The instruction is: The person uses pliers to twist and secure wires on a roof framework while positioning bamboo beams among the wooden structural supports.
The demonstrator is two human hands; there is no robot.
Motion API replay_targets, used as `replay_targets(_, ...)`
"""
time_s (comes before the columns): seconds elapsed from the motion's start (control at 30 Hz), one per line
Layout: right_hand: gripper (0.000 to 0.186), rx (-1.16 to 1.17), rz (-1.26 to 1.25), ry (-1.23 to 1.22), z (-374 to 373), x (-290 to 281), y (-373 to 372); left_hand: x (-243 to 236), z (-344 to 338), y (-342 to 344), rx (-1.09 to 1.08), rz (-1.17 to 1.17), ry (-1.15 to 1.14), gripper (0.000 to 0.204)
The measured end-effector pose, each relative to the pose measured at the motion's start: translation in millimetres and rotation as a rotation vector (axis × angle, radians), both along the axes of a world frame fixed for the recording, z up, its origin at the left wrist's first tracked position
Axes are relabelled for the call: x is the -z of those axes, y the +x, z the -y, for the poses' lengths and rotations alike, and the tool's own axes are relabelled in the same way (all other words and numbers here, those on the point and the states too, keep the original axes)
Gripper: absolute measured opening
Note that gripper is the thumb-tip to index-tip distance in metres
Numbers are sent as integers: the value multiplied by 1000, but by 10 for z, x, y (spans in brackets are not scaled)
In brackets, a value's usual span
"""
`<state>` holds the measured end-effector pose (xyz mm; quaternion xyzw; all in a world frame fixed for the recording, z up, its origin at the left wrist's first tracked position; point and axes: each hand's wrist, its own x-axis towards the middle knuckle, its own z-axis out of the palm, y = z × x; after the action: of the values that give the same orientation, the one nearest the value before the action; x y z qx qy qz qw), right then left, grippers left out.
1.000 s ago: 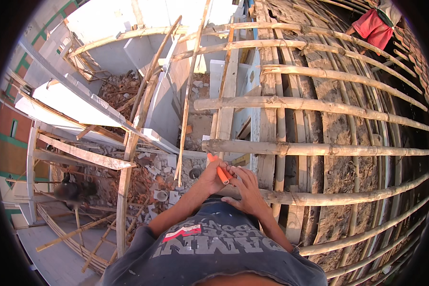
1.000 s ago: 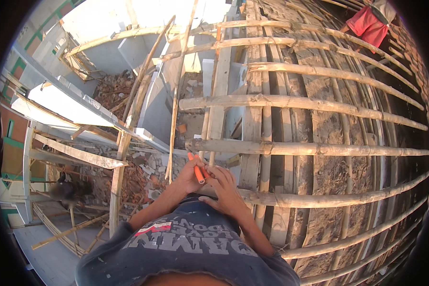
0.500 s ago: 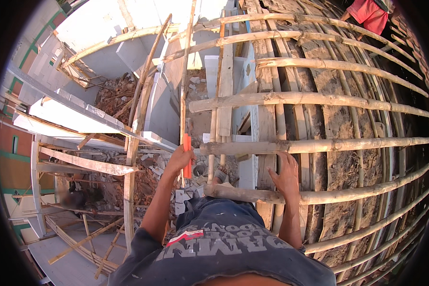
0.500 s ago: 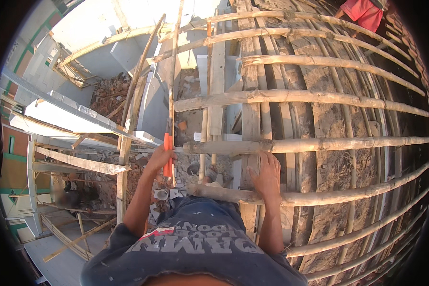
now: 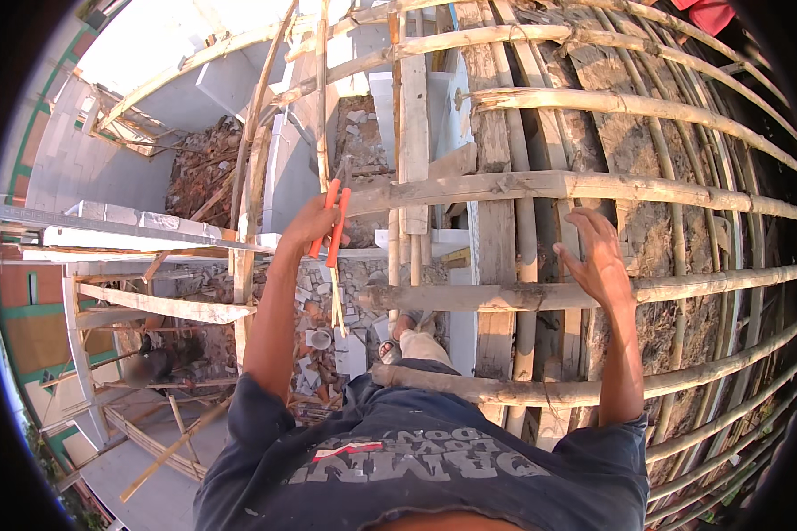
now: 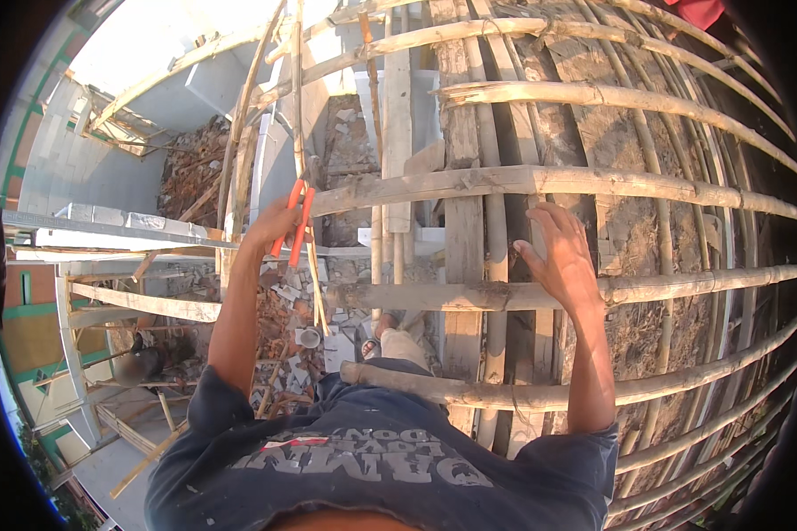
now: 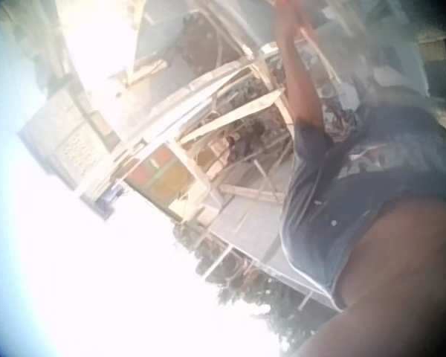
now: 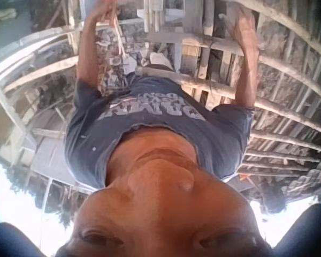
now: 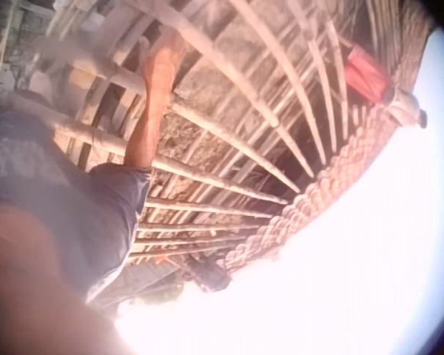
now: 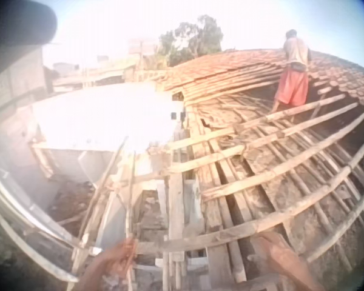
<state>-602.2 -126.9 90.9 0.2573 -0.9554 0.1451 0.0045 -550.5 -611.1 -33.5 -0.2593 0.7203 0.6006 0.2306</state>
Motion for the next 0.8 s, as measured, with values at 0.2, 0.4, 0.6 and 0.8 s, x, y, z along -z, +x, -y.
replay_targets(0.2,44,-214,344,-280,986,130,-1469,165,15,-659,-11,-51,8,50)
replay_targets(0.4,31,-197,497,-316,2435,1311,-2970,409,-54,-1126,-69,-126,-204,54)
replay_targets(0.6,20,54,614,-221,3395,2339,-3835,827,191,-1375,9,-223,-450,59)
replay_targets(0.8,28,290,584,-430,3438,3110,-4619,1168,112,-2100,88,-307,-774,66)
